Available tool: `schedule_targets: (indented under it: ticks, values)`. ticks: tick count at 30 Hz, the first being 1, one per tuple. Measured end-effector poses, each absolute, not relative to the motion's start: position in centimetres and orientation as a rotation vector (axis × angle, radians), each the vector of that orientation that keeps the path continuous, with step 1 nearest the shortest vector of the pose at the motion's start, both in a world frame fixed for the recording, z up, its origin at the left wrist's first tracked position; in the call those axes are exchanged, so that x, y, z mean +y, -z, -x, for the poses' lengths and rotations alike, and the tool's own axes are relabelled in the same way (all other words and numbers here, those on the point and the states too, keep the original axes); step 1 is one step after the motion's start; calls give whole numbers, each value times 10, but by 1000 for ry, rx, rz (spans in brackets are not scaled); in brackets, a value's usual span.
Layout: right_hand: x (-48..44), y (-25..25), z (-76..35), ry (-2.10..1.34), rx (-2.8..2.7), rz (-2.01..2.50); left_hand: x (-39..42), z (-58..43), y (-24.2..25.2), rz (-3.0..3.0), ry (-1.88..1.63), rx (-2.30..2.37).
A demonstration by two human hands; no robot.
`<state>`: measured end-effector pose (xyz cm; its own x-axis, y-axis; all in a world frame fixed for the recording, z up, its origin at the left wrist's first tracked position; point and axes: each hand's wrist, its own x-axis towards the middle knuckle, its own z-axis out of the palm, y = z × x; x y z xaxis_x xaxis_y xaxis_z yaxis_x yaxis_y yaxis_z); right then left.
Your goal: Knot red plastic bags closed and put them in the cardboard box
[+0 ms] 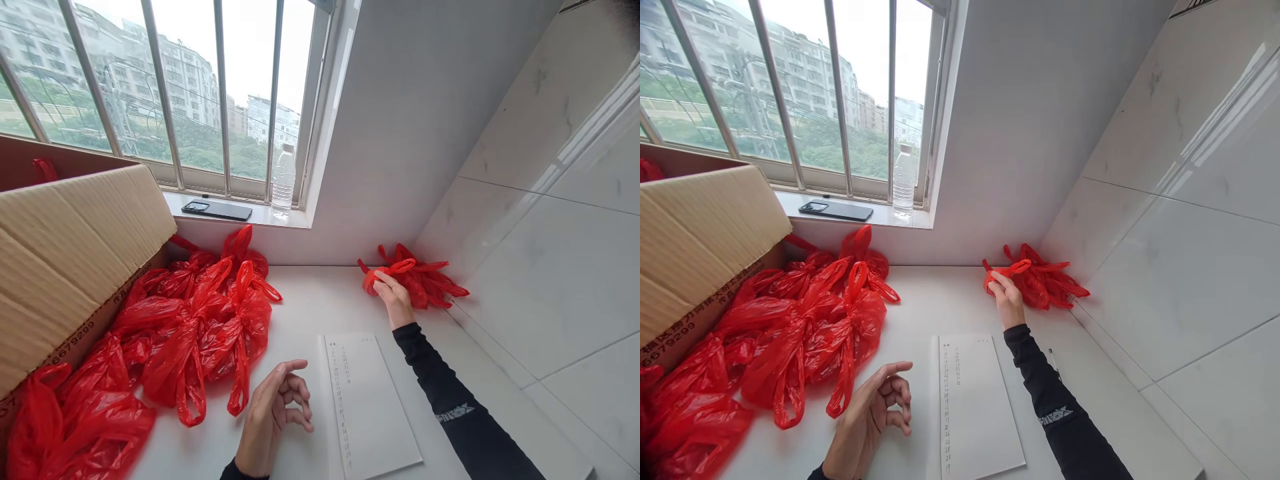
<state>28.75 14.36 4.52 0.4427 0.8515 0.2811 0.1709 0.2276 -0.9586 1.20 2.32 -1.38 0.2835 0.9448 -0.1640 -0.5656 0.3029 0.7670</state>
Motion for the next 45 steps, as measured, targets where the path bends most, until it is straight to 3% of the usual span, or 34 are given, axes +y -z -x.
schedule_targets:
  ticks: [6,11,15,23,33,45]
  values:
    - [33,-60,-212,-954,-1279,932,18,-14,10,-453,-825,593]
    - [-22,-42,-192,-1301,-1442,902,13,-12,9,-404,-928,525]
    - [1,-19,-191,-1230,-1167,1061,11,-14,10,-406,-1004,641]
    - [16,10,-177,-1318,-1304,995,9,-26,26,-640,-1147,742]
    - [11,3,-186,-1329,-1362,1004,10,-25,21,-922,-1099,832]
    - [12,3,-191,-1360,-1112,976,6,-29,8,-732,-1077,824]
